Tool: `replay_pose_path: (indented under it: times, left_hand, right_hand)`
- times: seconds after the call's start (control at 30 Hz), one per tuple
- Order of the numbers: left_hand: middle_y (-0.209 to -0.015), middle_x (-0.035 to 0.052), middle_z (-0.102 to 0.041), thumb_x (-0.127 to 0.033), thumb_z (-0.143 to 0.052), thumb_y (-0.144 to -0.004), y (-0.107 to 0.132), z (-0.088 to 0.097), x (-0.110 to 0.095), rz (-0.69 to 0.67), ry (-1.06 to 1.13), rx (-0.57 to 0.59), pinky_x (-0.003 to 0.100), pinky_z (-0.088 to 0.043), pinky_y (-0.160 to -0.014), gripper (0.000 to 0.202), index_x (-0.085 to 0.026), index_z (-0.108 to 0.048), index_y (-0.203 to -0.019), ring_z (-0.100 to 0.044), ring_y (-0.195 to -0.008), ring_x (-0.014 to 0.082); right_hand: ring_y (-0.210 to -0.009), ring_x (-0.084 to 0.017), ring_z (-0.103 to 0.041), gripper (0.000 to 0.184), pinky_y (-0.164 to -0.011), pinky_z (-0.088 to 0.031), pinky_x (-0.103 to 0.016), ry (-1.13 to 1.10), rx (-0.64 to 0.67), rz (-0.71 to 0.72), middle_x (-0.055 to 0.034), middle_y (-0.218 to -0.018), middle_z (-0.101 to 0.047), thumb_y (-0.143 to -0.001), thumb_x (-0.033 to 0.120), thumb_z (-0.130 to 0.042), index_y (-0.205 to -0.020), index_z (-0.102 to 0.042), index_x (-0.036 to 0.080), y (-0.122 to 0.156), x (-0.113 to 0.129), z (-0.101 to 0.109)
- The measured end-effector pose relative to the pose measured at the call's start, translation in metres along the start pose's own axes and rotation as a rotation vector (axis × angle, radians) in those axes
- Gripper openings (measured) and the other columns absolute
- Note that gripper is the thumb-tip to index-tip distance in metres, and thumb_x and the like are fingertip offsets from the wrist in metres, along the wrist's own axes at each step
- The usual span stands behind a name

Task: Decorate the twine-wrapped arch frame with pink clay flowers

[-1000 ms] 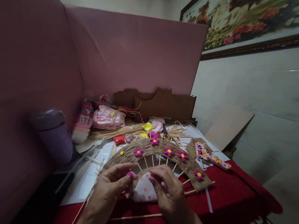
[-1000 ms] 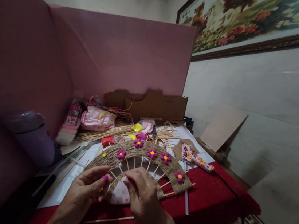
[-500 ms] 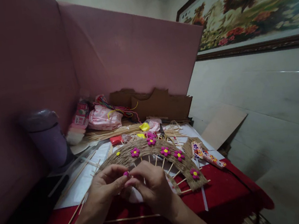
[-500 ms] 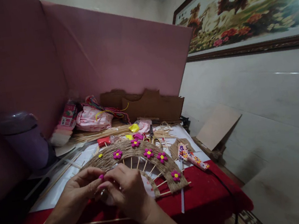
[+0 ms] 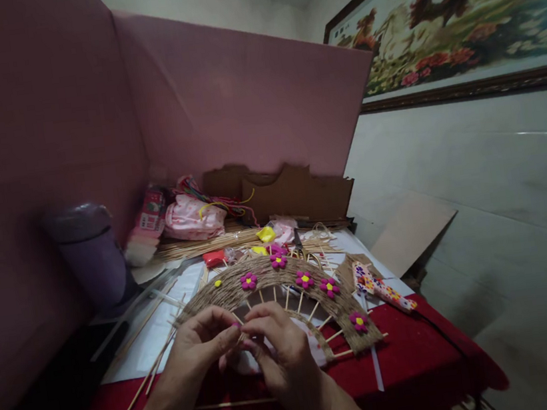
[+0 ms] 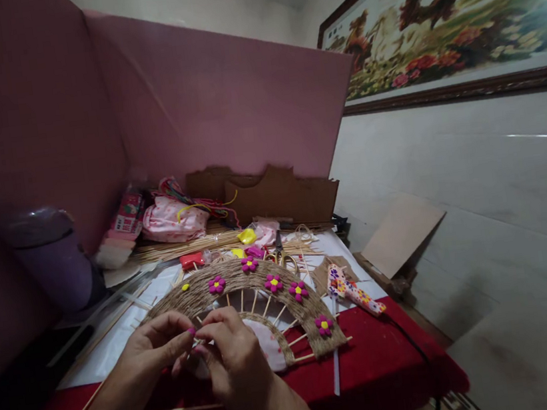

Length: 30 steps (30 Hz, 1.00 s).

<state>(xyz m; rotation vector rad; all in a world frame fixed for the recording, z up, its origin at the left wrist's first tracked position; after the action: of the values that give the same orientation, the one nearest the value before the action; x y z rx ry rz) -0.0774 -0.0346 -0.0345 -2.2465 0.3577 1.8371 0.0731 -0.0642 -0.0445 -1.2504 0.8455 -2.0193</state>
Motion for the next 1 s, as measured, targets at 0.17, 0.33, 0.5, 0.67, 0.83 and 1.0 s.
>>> replay_pose_path:
  times: [0.17, 0.33, 0.5, 0.67, 0.83, 1.0]
  left_hand:
    - [-0.064, 0.0036, -0.066, -0.035, -0.077, -0.064, 0.0006, -0.0006, 0.0005, 0.011, -0.016, 0.029, 0.019, -0.042, -0.047, 0.028, -0.013, -0.065, -0.076, -0.052, -0.050, 0.0090]
    - [-0.063, 0.0010, -0.064, -0.033, -0.079, -0.061, -0.0010, -0.0002, 0.0017, -0.001, 0.016, 0.021, 0.020, -0.043, -0.047, 0.028, -0.014, -0.063, -0.072, -0.053, -0.051, 0.0100]
    - [-0.057, 0.0009, -0.061, -0.036, -0.076, -0.064, -0.0028, 0.0017, 0.0054, 0.005, -0.028, 0.060, 0.019, -0.039, -0.046, 0.026, -0.013, -0.064, -0.068, -0.050, -0.046, 0.0079]
    - [-0.057, 0.0011, -0.061, -0.036, -0.079, -0.060, -0.0015, -0.0001, 0.0026, 0.011, -0.044, 0.035, 0.020, -0.041, -0.048, 0.028, -0.012, -0.065, -0.067, -0.051, -0.048, 0.0088]
    - [-0.058, -0.0004, -0.061, -0.035, -0.079, -0.059, -0.0024, -0.0006, 0.0024, -0.009, -0.028, 0.008, 0.020, -0.042, -0.048, 0.029, -0.013, -0.063, -0.069, -0.051, -0.047, 0.0086]
    - [-0.057, -0.0004, -0.061, -0.036, -0.078, -0.060, -0.0014, -0.0019, 0.0004, -0.012, -0.050, 0.009, 0.022, -0.043, -0.048, 0.030, -0.014, -0.060, -0.071, -0.053, -0.047, 0.0104]
  right_hand:
    - [-0.075, -0.015, -0.058, 0.017, -0.066, -0.050, -0.028, 0.022, -0.012, -0.016, -0.0043, -0.082, -0.061, -0.086, 0.009, -0.050, -0.095, -0.060, 0.020, 0.0014, -0.0013, -0.0001]
    - [-0.086, -0.017, -0.060, 0.020, -0.074, -0.053, -0.030, 0.037, -0.036, -0.022, -0.0077, -0.096, -0.059, -0.083, 0.010, -0.055, -0.100, -0.060, 0.019, 0.0014, 0.0009, 0.0014]
    - [-0.085, -0.016, -0.059, 0.021, -0.071, -0.053, -0.029, 0.046, -0.033, 0.004, -0.0081, -0.095, -0.056, -0.085, 0.008, -0.049, -0.099, -0.061, 0.018, 0.0021, 0.0000, -0.0002]
    - [-0.081, -0.016, -0.060, 0.021, -0.070, -0.051, -0.029, 0.070, -0.008, 0.003, -0.0054, -0.090, -0.062, -0.084, 0.009, -0.053, -0.102, -0.058, 0.020, 0.0034, -0.0041, -0.0031]
    - [-0.086, -0.018, -0.061, 0.021, -0.075, -0.051, -0.032, 0.069, 0.003, 0.031, -0.0062, -0.093, -0.065, -0.085, 0.012, -0.051, -0.104, -0.056, 0.020, 0.0027, -0.0031, -0.0032]
    - [-0.083, -0.017, -0.062, 0.023, -0.073, -0.051, -0.031, 0.081, -0.002, 0.039, -0.0059, -0.091, -0.065, -0.084, 0.010, -0.049, -0.104, -0.055, 0.020, 0.0046, -0.0048, -0.0035]
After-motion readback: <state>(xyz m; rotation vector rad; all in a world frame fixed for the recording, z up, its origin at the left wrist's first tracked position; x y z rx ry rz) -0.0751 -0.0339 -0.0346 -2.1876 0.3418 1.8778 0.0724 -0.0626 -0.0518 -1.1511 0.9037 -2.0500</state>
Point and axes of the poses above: each hand's wrist, its own y-axis away from the middle knuckle, its own z-axis out of the back of the hand, x = y × z, the point moved 1 cm from there along -y, towards the middle knuckle
